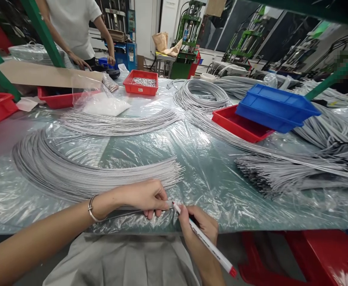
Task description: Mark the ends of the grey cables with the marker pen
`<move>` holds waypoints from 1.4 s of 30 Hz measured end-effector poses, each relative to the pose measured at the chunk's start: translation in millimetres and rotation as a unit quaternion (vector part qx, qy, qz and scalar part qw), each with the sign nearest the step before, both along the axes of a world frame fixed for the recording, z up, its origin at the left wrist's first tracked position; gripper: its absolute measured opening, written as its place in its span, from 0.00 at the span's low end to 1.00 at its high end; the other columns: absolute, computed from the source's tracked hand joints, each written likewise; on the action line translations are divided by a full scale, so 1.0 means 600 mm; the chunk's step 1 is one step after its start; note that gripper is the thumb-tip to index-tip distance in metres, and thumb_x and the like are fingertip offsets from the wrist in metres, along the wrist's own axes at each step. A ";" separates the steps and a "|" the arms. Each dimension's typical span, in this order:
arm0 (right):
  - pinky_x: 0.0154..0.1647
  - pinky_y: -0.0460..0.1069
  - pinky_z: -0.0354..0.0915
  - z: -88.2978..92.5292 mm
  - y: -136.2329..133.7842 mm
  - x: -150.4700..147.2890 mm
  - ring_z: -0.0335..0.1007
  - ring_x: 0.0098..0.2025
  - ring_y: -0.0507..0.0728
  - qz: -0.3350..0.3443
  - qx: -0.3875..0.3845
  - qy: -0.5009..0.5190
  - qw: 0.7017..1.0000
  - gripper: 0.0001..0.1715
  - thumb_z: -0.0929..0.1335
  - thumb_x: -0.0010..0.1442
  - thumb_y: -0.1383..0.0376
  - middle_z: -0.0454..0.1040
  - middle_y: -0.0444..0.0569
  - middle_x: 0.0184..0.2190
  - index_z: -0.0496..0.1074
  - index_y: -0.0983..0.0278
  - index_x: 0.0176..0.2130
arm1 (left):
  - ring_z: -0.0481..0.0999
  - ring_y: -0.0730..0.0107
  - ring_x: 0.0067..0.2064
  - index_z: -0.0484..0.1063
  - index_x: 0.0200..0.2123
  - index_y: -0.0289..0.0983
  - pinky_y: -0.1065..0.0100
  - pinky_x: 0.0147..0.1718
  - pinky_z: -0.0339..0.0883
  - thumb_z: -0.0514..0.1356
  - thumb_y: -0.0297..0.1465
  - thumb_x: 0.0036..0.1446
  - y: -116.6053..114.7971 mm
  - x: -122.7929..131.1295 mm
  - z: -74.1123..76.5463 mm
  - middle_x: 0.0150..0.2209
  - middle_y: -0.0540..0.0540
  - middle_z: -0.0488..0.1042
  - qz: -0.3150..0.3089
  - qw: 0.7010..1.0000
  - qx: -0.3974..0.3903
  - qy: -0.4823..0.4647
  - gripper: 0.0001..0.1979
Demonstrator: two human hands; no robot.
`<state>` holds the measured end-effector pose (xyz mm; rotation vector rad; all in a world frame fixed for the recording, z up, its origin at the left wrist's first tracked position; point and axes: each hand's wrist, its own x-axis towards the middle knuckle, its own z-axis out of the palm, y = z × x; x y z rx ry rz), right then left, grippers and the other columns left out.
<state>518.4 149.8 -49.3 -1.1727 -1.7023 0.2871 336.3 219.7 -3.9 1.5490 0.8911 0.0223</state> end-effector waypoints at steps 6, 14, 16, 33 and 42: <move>0.19 0.43 0.52 0.002 -0.003 0.004 0.53 0.17 0.46 0.003 0.008 -0.021 1.000 0.20 0.64 0.62 0.71 0.58 0.39 0.15 0.63 0.65 0.20 | 0.73 0.74 0.22 0.69 0.25 0.34 0.77 0.19 0.62 0.56 0.38 0.61 0.003 -0.003 -0.008 0.26 0.47 0.75 -0.009 1.000 0.008 -0.010 0.17; 0.20 0.43 0.52 -0.004 -0.005 0.011 0.54 0.18 0.46 0.029 -0.005 -0.031 0.999 0.19 0.64 0.62 0.73 0.56 0.39 0.16 0.61 0.64 0.21 | 0.74 0.72 0.24 0.69 0.24 0.34 0.76 0.20 0.61 0.57 0.42 0.62 0.002 -0.005 -0.004 0.27 0.46 0.76 -0.014 1.000 0.011 -0.008 0.20; 0.20 0.43 0.53 -0.004 -0.006 0.013 0.55 0.18 0.46 0.032 -0.007 -0.041 0.999 0.19 0.64 0.62 0.73 0.58 0.39 0.16 0.62 0.65 0.21 | 0.74 0.73 0.23 0.69 0.24 0.34 0.76 0.20 0.61 0.57 0.43 0.61 0.002 -0.005 -0.004 0.27 0.46 0.76 -0.010 1.000 0.010 -0.005 0.20; 0.18 0.44 0.54 -0.002 -0.003 0.013 0.58 0.15 0.47 0.014 -0.017 0.006 1.000 0.21 0.64 0.63 0.69 0.63 0.41 0.14 0.67 0.65 0.19 | 0.72 0.74 0.22 0.67 0.23 0.34 0.77 0.19 0.61 0.57 0.38 0.61 0.003 0.002 -0.005 0.26 0.47 0.75 -0.003 1.000 0.008 -0.001 0.17; 0.16 0.43 0.60 -0.003 -0.027 0.006 0.62 0.16 0.50 -0.056 -0.209 0.364 0.906 0.23 0.66 0.62 0.48 0.68 0.42 0.15 0.74 0.64 0.43 | 0.68 0.74 0.26 0.66 0.23 0.35 0.70 0.28 0.56 0.51 0.37 0.67 -0.041 -0.005 0.090 0.21 0.52 0.68 0.039 0.942 0.330 0.044 0.20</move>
